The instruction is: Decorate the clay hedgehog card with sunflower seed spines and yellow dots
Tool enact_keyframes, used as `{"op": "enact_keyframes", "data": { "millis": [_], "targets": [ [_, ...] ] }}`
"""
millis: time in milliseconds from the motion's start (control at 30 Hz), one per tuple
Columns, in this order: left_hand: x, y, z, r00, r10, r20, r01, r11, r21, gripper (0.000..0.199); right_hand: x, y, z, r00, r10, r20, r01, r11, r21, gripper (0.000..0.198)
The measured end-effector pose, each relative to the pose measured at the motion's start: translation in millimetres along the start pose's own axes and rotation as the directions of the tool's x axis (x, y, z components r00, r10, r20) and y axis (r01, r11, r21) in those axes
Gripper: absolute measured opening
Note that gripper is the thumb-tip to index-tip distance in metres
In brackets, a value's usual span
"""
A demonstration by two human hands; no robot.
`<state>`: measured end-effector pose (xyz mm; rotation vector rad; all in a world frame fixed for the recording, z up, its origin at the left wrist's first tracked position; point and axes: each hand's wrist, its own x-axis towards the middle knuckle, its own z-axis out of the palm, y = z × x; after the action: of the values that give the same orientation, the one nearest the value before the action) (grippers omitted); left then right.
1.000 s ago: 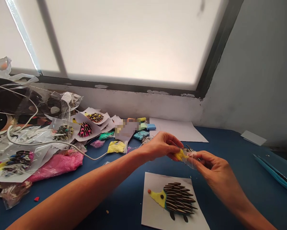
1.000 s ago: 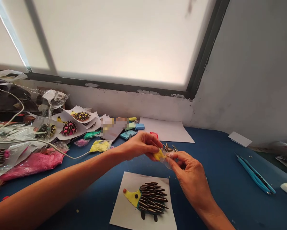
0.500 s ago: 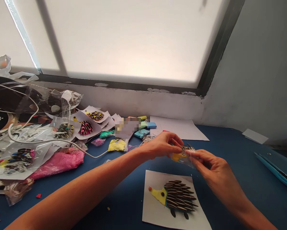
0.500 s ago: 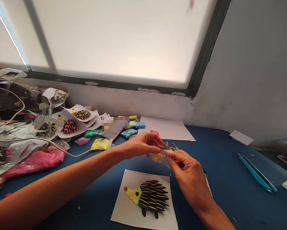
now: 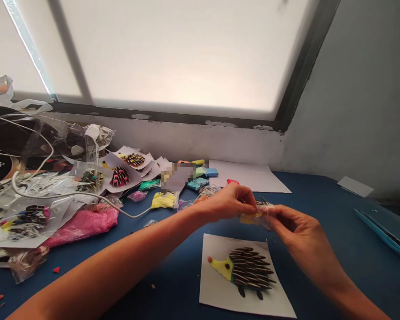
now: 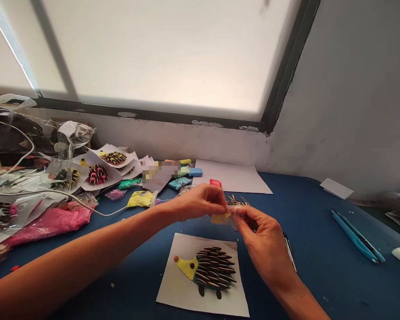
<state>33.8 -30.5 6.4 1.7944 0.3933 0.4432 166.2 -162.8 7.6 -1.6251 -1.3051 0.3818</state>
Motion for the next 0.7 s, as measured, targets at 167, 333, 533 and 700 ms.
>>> {"op": "enact_keyframes", "data": {
  "millis": [167,333,533,700],
  "targets": [
    [0.6,0.6,-0.8,1.000,-0.012,0.019,0.014,0.997,-0.082,0.002,-1.0,-1.1,-0.2,1.000,-0.007,-0.027,0.005,0.997,-0.076,0.041],
    [-1.4,4.7,-4.4,0.991,-0.083,0.103,0.098,0.983,-0.158,0.021,0.5,0.5,-2.3,0.999,-0.012,-0.045,0.012,1.000,-0.006,0.037],
    [0.7,-1.1,-2.6,0.992,-0.118,0.041,0.124,0.968,-0.219,0.015,0.0,-1.1,-3.6,1.000,-0.015,0.006,0.015,0.999,-0.040,0.038],
    [0.6,-1.7,-4.1,0.993,-0.109,0.039,0.114,0.975,-0.193,0.031,-1.0,-2.8,-3.3,0.998,0.005,0.059,-0.005,1.000,-0.009,0.039]
  ]
}}
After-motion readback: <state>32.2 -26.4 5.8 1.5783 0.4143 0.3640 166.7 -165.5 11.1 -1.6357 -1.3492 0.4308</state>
